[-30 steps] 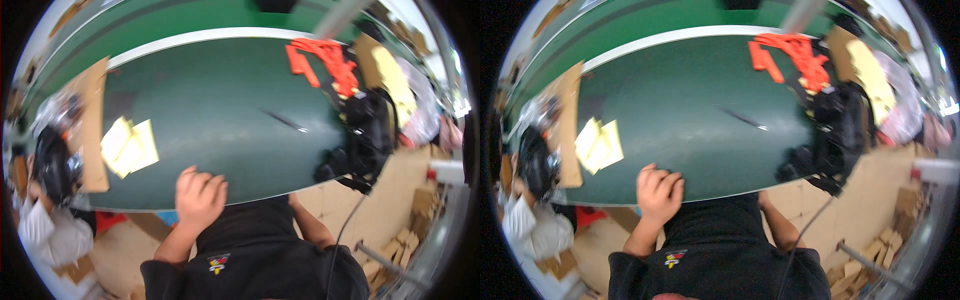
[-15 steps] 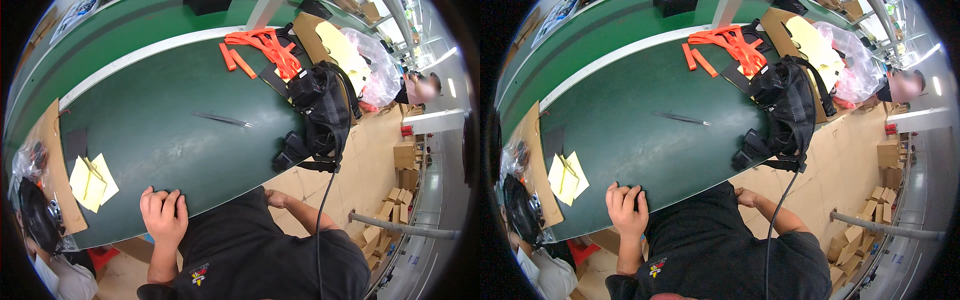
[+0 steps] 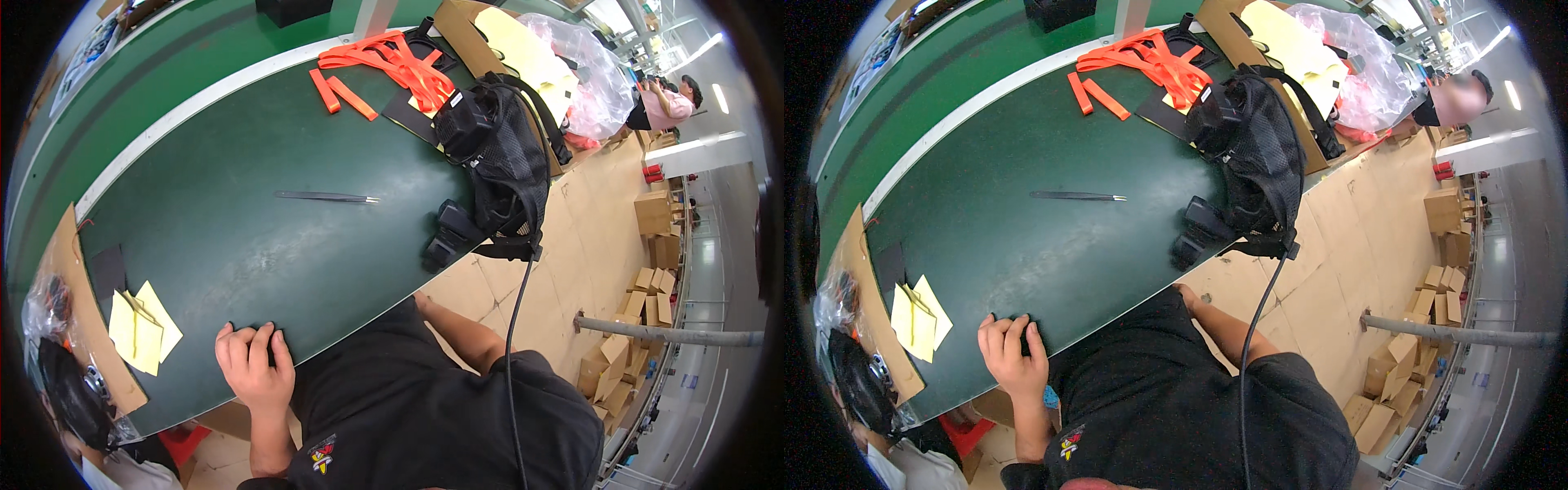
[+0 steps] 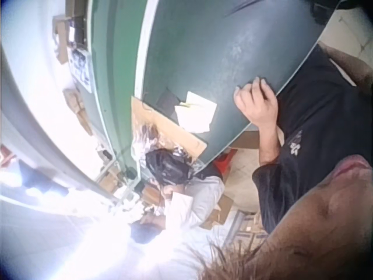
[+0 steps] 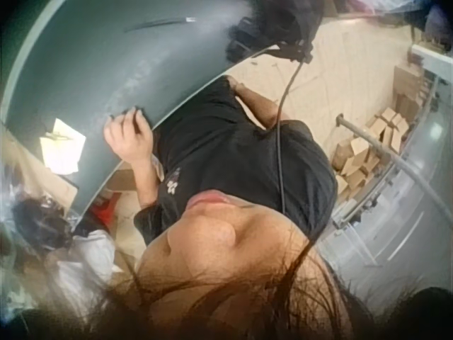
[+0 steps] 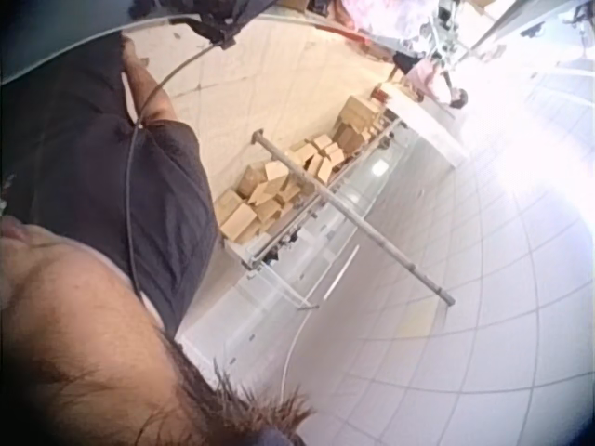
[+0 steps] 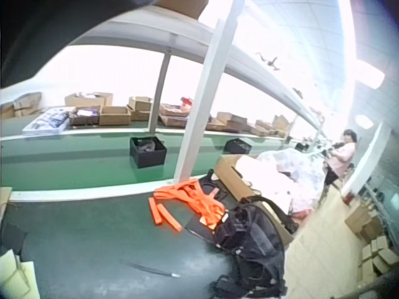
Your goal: Assembling a small speaker into its housing and connecting internal wires using tweezers.
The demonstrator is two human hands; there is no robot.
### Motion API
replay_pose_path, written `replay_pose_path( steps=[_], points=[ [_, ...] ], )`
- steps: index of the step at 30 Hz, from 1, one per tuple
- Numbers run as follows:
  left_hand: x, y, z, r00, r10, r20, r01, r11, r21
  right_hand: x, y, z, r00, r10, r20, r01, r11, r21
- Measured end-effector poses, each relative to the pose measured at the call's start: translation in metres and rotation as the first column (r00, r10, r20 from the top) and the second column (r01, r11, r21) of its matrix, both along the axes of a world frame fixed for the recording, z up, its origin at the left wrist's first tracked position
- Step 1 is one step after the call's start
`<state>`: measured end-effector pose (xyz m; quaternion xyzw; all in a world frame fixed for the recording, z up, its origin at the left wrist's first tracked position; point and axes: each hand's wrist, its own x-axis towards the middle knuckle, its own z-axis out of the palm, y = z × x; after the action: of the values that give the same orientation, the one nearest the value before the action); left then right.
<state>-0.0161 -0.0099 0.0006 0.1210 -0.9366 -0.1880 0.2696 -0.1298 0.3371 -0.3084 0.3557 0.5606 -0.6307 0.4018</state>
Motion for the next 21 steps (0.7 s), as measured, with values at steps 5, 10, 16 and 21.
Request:
replay_pose_path(
  steps=[5,10,16,21],
  points=[
    [0.006,-0.002,-0.001,1.000,0.013,0.009,-0.013,1.000,-0.002,-0.004,0.028,0.029,0.781,0.611,-0.131,-0.624,0.771,-0.129],
    [0.005,-0.001,0.000,1.000,0.012,0.018,-0.012,1.000,-0.006,-0.006,0.056,0.034,0.605,0.778,-0.169,-0.796,0.589,-0.139],
    [0.003,0.002,0.000,1.000,0.010,0.028,-0.010,1.000,-0.011,-0.006,0.018,0.028,0.839,0.501,-0.212,-0.517,0.855,-0.027],
    [0.002,0.000,-0.003,1.000,0.017,0.016,-0.016,1.000,-0.004,0.002,0.001,0.025,0.822,0.494,-0.282,-0.455,0.869,0.195]
  ],
)
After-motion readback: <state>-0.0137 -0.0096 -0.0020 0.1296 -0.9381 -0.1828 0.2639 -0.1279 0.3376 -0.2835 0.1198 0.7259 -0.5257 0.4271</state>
